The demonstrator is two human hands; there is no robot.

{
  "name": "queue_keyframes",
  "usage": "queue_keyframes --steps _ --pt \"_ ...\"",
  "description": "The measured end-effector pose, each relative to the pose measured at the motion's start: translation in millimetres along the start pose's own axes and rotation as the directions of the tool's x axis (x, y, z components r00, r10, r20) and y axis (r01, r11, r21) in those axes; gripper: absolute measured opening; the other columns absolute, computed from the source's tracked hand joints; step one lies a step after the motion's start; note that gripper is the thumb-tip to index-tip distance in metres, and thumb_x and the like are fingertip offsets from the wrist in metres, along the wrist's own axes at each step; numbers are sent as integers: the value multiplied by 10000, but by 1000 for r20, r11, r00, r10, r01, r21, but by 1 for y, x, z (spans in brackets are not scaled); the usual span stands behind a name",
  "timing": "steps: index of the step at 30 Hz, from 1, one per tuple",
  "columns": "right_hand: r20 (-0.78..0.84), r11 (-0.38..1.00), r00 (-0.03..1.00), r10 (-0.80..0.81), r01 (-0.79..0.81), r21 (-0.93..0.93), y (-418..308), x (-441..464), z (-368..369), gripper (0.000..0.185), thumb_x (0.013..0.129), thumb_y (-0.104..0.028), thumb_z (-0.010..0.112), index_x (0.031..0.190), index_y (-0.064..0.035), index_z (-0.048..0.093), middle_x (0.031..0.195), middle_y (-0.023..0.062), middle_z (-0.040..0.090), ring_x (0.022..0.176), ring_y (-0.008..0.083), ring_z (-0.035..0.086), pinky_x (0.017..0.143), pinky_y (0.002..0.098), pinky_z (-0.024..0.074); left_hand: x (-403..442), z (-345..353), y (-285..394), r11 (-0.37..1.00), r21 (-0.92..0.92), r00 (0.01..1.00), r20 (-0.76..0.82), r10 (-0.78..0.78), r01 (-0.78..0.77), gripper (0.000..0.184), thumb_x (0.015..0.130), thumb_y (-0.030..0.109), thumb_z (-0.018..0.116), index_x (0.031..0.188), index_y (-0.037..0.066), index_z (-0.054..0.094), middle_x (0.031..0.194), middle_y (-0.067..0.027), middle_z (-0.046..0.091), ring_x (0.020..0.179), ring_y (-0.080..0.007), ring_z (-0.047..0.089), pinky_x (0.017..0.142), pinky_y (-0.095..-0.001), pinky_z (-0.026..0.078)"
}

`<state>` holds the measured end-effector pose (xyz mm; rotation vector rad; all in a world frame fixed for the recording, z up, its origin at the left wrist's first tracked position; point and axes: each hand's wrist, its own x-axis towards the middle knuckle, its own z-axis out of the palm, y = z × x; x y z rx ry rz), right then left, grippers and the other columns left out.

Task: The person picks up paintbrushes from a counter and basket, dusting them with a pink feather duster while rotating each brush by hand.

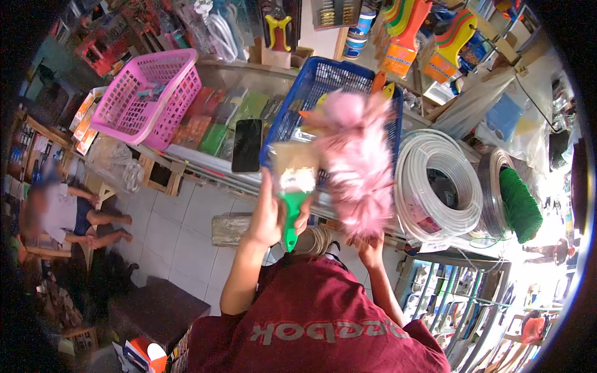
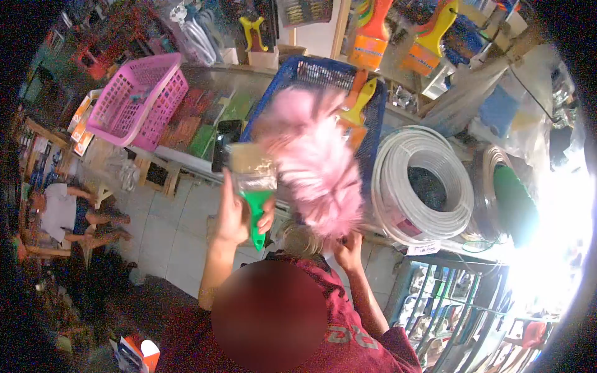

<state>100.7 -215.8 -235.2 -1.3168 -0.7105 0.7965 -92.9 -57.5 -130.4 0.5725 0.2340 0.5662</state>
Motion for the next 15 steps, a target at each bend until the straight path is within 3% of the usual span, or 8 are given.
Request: queue_keyframes --steps 1,3,6,8,10,11,14,15 --pt "31 998 999 44 -46 49 1 -1 -3 24 780 -10 590 769 7 579 624 53 571 552 133 518 510 274 408 -7 0 -10 1000 13 995 -101 -7 8 770 856 709 185 1038 19 475 730 -78 507 530 -128 478 436 -263 400" --pt "61 987 989 137 -141 80 -12 -1 0 118 797 -67 630 718 -5 569 592 46 548 465 111 462 444 250 363 -16 -4 -21 997 61 999 -36 41 -39 601 916 538 245 1116 10 449 767 -101 511 543 -127 465 439 -256 382" --pt "115 966 972 205 -182 -186 4 -2 -19 72 801 -11 591 857 -15 545 600 11 500 456 106 436 431 237 347 -27 8 -25 989 79 989 -71 128 -122 414 914 300 395 1203 4 377 847 -134 534 607 -142 521 491 -273 442" --pt "166 919 970 -180 226 -322 47 -4 -42 219 800 33 551 1000 -32 491 732 38 521 549 101 459 493 223 389 -30 7 -21 979 166 992 -20 124 -119 471 914 213 478 1305 30 291 909 -126 551 650 -142 559 540 -279 479" --pt "151 932 968 -199 234 -278 69 -7 -58 341 797 68 512 1107 -48 429 867 64 522 663 105 485 571 220 426 -32 7 -18 968 233 994 -17 103 -97 464 932 197 476 1316 31 275 903 -126 570 611 -136 580 521 -272 488" --pt "112 986 994 -21 39 -163 78 -11 -67 386 794 81 494 1142 -55 395 937 77 513 730 113 500 619 224 443 -33 6 -16 939 333 996 -4 93 -87 457 943 213 461 1319 31 274 886 -121 573 582 -130 575 499 -264 480" --pt "88 975 996 28 -8 -221 35 -11 -44 326 772 44 482 1087 -23 434 1025 135 527 861 240 537 737 341 464 -34 9 -19 890 444 990 -36 134 -104 428 961 213 431 1324 47 278 815 -99 560 505 -103 514 441 -241 429" --pt "93 909 975 -201 222 -352 20 -7 -31 222 739 -9 529 960 -3 506 906 145 573 756 289 545 703 382 449 -34 10 -21 885 451 985 -57 161 -118 417 965 206 424 1326 55 280 788 -90 551 480 -93 487 423 -233 407"
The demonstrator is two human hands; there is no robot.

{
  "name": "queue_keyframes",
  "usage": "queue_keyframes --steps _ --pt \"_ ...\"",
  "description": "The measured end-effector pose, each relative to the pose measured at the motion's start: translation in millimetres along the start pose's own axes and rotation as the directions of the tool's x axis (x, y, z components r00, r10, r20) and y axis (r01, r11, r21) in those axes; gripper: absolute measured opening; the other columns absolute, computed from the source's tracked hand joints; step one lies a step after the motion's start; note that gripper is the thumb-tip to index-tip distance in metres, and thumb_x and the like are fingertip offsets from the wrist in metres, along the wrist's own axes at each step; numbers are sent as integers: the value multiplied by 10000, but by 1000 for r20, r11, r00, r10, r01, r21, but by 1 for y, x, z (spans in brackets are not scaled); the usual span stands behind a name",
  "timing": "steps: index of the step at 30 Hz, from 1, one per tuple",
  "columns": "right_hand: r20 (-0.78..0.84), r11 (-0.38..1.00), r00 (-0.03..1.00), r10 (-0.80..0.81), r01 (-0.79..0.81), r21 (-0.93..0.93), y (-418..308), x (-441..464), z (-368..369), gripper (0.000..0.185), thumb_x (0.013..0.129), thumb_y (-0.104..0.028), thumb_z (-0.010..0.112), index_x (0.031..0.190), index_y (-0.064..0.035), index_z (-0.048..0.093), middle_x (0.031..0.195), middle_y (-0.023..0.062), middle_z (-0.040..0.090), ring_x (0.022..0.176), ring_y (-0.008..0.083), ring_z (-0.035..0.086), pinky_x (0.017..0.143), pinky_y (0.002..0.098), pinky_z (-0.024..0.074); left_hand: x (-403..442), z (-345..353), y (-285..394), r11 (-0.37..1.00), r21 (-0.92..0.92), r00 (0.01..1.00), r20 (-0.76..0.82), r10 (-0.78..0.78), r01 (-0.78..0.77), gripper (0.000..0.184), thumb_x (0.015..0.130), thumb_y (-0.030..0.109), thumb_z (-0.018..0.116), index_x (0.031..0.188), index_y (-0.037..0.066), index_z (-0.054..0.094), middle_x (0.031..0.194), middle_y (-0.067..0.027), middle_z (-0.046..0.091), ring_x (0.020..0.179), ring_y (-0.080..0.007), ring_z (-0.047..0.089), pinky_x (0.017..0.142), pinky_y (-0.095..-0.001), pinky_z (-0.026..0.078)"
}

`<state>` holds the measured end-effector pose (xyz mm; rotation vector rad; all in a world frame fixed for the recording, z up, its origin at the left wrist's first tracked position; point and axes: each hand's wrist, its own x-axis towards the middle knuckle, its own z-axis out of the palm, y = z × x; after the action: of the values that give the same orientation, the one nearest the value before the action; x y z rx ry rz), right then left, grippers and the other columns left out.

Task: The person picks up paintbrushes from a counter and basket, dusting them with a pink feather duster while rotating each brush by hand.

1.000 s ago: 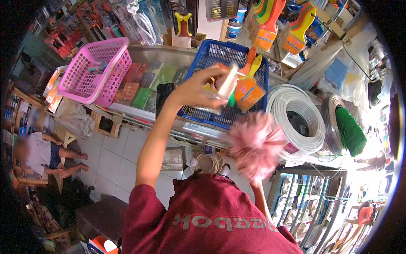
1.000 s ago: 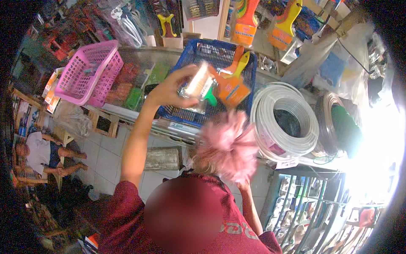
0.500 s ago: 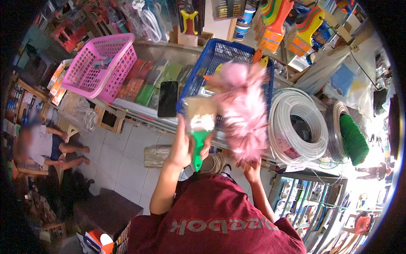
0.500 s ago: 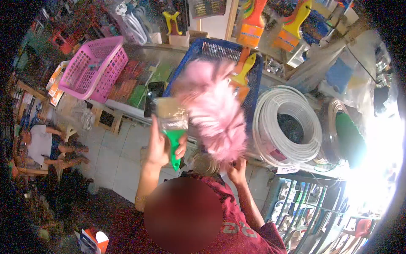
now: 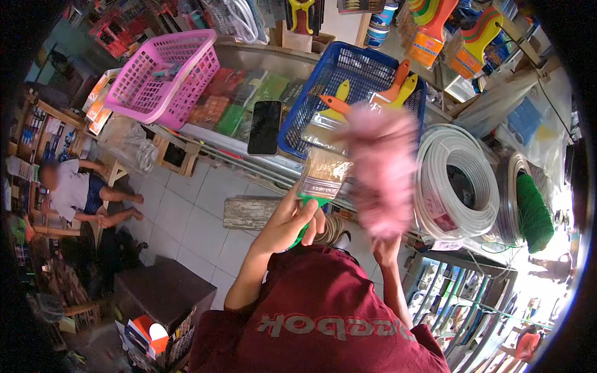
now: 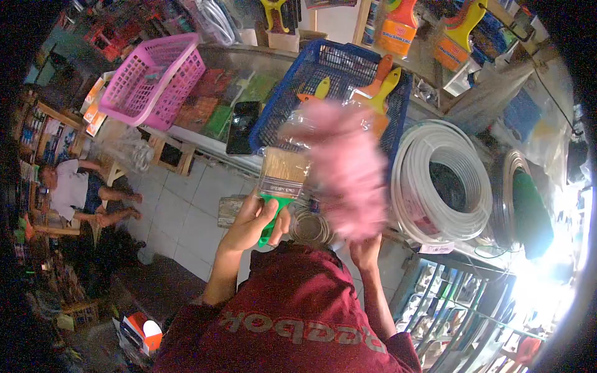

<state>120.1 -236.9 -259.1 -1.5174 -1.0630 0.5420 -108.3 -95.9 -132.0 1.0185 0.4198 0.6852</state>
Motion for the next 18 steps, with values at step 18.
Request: queue_keyframes --steps 18 --pt "95 976 995 -21 41 -216 -17 24 -30 134 656 -51 610 778 -7 647 782 156 648 733 301 630 698 385 487 -7 -17 -1 998 62 995 94 25 -31 375 976 168 388 1321 45 305 906 -187 595 483 -103 524 386 -213 415"
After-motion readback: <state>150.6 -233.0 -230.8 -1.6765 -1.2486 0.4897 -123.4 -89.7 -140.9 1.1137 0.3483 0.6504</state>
